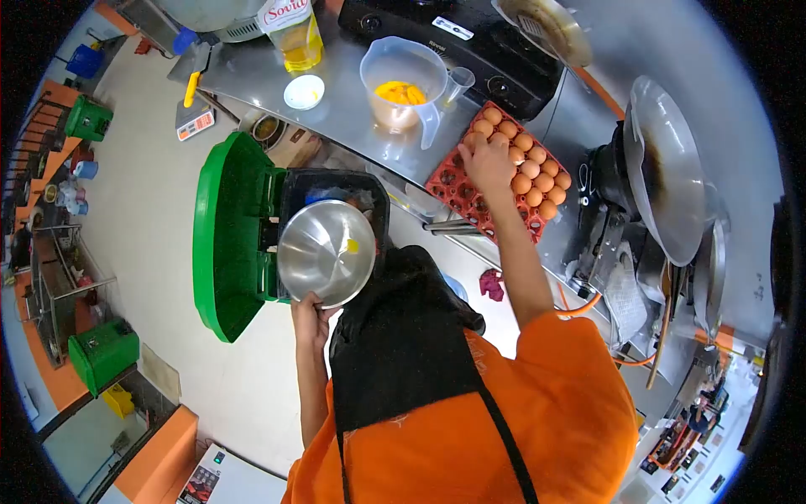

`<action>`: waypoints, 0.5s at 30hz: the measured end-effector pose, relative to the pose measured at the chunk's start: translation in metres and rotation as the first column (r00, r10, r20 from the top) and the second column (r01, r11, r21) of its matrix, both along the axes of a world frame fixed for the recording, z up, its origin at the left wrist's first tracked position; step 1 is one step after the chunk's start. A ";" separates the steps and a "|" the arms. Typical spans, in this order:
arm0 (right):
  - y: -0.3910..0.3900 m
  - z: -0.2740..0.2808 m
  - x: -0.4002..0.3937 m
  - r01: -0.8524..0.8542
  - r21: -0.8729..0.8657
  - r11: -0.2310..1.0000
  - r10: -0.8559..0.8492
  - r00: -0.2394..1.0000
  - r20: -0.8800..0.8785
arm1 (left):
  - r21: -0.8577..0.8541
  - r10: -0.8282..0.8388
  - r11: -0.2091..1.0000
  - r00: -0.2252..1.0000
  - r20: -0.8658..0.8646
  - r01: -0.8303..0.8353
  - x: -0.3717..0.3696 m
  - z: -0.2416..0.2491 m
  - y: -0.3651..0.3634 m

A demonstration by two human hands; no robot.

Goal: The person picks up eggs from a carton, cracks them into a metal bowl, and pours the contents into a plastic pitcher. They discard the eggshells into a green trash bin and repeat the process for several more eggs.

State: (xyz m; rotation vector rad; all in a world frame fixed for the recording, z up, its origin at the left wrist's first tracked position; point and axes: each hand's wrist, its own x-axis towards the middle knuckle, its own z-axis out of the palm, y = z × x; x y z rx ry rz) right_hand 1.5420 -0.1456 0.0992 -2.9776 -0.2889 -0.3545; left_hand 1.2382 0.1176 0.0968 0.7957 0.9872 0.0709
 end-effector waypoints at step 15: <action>0.035 0.023 -0.033 0.548 0.781 -0.299 0.676 0.699 -0.232 | -0.054 0.011 0.999 0.989 0.147 -0.003 0.044 0.005 -0.013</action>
